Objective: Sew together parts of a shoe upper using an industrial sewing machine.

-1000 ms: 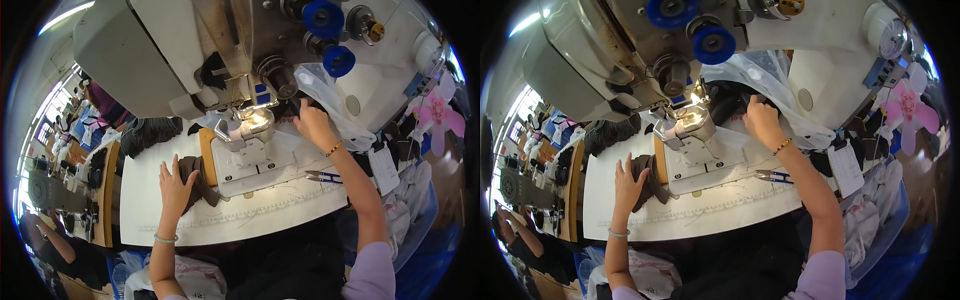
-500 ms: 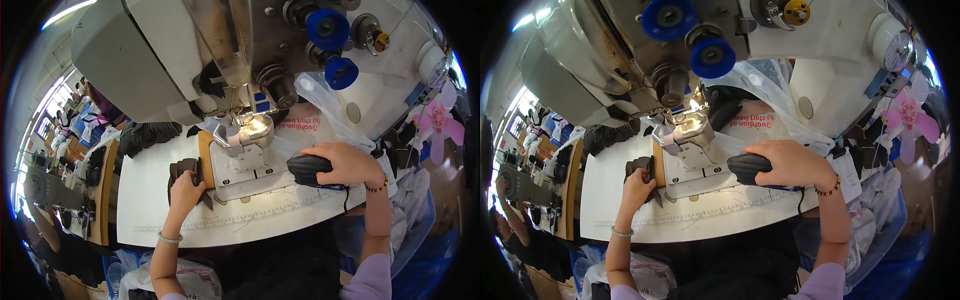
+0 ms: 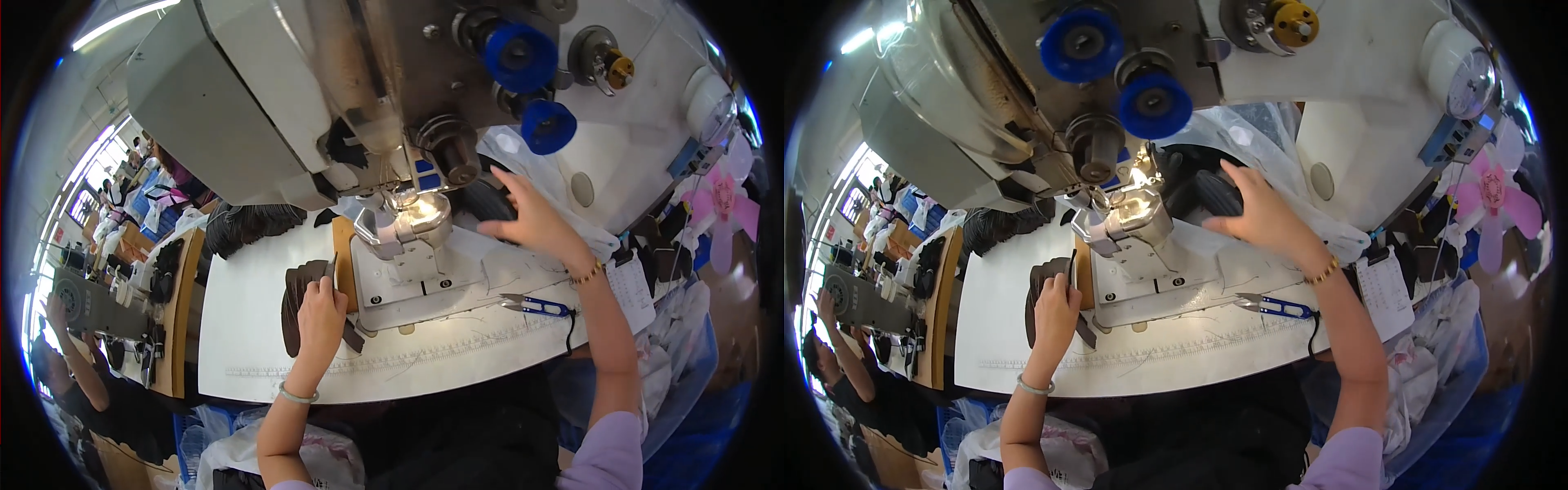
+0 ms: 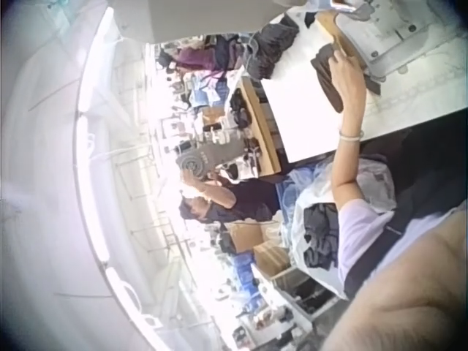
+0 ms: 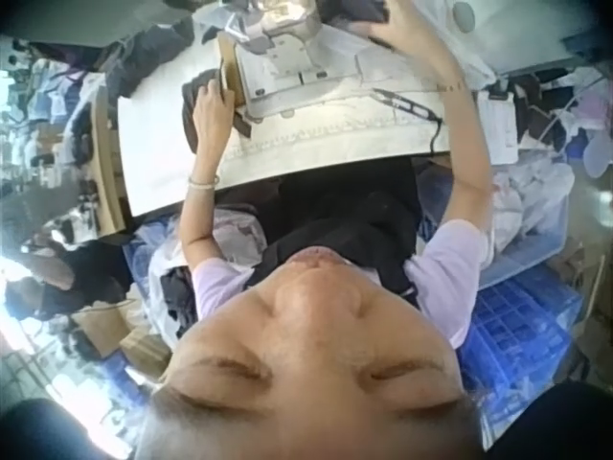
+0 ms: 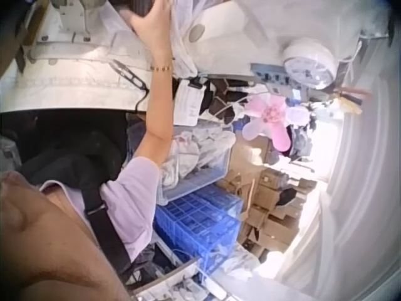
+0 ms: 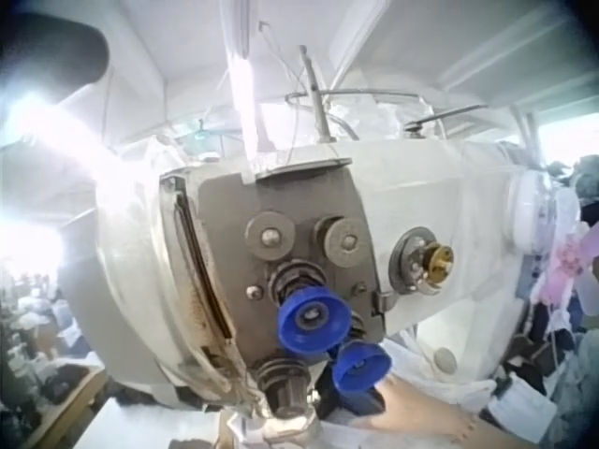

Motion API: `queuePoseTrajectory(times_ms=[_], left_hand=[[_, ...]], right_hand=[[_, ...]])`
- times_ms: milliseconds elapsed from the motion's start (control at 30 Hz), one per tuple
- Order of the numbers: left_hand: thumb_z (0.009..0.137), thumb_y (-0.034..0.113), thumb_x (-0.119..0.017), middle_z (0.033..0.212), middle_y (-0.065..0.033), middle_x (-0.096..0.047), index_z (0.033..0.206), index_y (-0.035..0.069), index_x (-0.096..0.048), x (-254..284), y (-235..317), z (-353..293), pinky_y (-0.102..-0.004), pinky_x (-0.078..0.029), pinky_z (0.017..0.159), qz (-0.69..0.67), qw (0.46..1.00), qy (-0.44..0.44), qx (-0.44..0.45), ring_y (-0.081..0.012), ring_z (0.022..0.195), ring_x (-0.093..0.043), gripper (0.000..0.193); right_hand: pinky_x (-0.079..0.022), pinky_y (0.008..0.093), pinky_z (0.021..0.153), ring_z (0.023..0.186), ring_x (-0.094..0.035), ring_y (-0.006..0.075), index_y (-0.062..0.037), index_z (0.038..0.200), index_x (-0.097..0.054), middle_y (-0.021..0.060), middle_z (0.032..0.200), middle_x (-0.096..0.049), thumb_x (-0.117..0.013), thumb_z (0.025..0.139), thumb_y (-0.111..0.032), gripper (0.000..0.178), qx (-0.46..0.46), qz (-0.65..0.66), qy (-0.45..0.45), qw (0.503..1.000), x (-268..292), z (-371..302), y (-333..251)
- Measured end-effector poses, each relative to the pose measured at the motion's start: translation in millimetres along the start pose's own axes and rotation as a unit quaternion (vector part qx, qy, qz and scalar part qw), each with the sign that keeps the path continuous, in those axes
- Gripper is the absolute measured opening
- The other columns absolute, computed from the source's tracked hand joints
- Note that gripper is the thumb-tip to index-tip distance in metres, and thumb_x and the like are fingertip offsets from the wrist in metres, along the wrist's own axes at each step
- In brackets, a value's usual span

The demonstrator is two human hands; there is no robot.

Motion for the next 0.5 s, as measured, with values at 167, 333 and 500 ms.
queuePoseTrajectory(times_ms=[167,333,500], left_hand=[[0.090,0.012,-0.059,0.084,-0.0165,-0.051,0.086,-0.001,-0.050,3.7,6.0,2.0,-0.0447,-0.047,0.065,0.011,0.996,0.065,-0.067,-0.0360,0.074,-0.056,0.016],[0.089,0.008,-0.059,0.091,-0.0202,-0.053,0.083,-0.002,-0.050,-2.5,2.5,7.1,-0.0443,-0.050,0.065,-0.040,0.999,0.010,-0.021,-0.0378,0.078,-0.059,0.015],[0.090,0.005,-0.056,0.109,-0.0265,-0.053,0.097,-0.005,-0.048,0.9,3.7,4.2,-0.0473,-0.051,0.065,-0.109,0.990,0.073,-0.054,-0.0457,0.077,-0.059,0.014]], right_hand=[[-0.039,0.0388,0.105,0.127,-0.044,0.0384,-0.0009,0.147,-0.029,0.0239,0.143,-0.038,-0.074,0.073,-0.016,0.089,0.006,0.005,0.074,0.997,-13.4,-51.1,21.3],[-0.044,0.0375,0.095,0.112,-0.056,0.0332,0.0012,0.121,-0.056,0.0174,0.123,-0.057,-0.071,0.080,-0.012,0.046,-0.055,0.009,0.057,0.997,-28.5,-44.8,42.5],[-0.046,0.0311,0.088,0.096,-0.061,0.0202,-0.0018,0.105,-0.062,0.0100,0.105,-0.064,-0.073,0.085,-0.017,0.028,0.029,0.062,0.310,0.948,6.2,-54.3,12.3]])
Point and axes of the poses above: each hand's wrist, its own z-axis towards the middle knuckle, its own x-axis out of the back of the hand, y = z × x, the point moved 7 cm from there along z, towards the middle knuckle
